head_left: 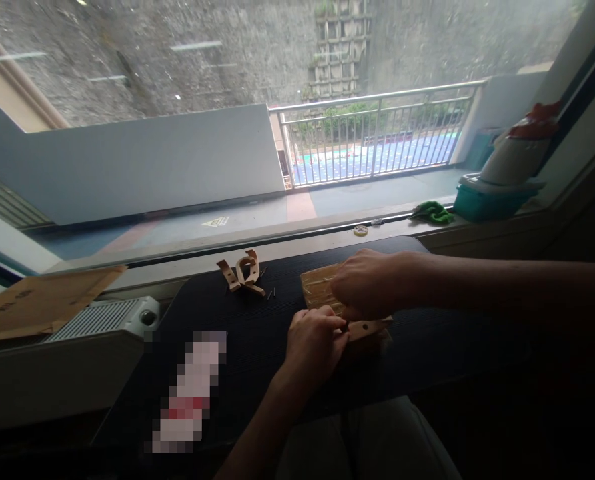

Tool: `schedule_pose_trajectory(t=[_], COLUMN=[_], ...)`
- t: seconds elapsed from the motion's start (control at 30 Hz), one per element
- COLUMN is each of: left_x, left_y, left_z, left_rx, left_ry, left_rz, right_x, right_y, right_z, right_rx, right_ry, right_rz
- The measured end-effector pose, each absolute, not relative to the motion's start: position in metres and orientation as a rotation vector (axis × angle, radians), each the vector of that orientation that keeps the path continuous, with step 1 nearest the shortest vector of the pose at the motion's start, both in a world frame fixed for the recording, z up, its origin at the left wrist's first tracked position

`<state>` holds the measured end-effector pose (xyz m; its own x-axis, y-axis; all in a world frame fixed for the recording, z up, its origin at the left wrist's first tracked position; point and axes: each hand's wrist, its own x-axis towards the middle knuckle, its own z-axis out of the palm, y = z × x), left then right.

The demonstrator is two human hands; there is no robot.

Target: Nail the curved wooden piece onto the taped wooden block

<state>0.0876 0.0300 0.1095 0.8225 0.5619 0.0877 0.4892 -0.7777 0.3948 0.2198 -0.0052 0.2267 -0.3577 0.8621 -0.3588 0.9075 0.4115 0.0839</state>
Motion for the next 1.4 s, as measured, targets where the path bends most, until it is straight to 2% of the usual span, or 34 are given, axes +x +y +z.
schedule_pose_trajectory(t=[0.13, 0.23, 0.4, 0.6, 0.83, 1.1, 1.27, 1.4], left_x=[0.08, 0.072, 0.071, 0.081, 0.081, 0.082, 0.076, 0.074], left_y=[0.033, 0.035, 0.03, 0.029, 0.029, 0.028, 0.028, 0.025], left_z=[0.109, 0.11, 0.114, 0.113, 0.114, 0.113, 0.115, 0.116], left_rx=[2.573, 2.527, 2.554, 2.625, 2.642, 2.68, 2.642, 2.673], left_ry=[0.732, 0.767, 0.86, 0.786, 0.782, 0.77, 0.816, 0.824], left_rz=[0.322, 0.408, 0.44, 0.346, 0.276, 0.267, 0.346, 0.368], right_x=[0.249, 0.28, 0.294, 0.275, 0.275, 0.274, 0.283, 0.281], right_y=[-0.022, -0.041, -0.071, -0.084, -0.086, -0.088, -0.094, -0.094], right_z=[0.233, 0.212, 0.147, 0.11, 0.108, 0.104, 0.128, 0.163], right_rx=[1.844, 2.15, 2.703, 2.83, 2.804, 2.805, 2.835, 2.52], right_ry=[2.319, 2.369, 2.308, 2.356, 2.434, 2.388, 2.269, 2.462], right_rz=[-0.173, -0.475, -0.871, -1.391, -1.538, -1.449, -1.01, -0.57])
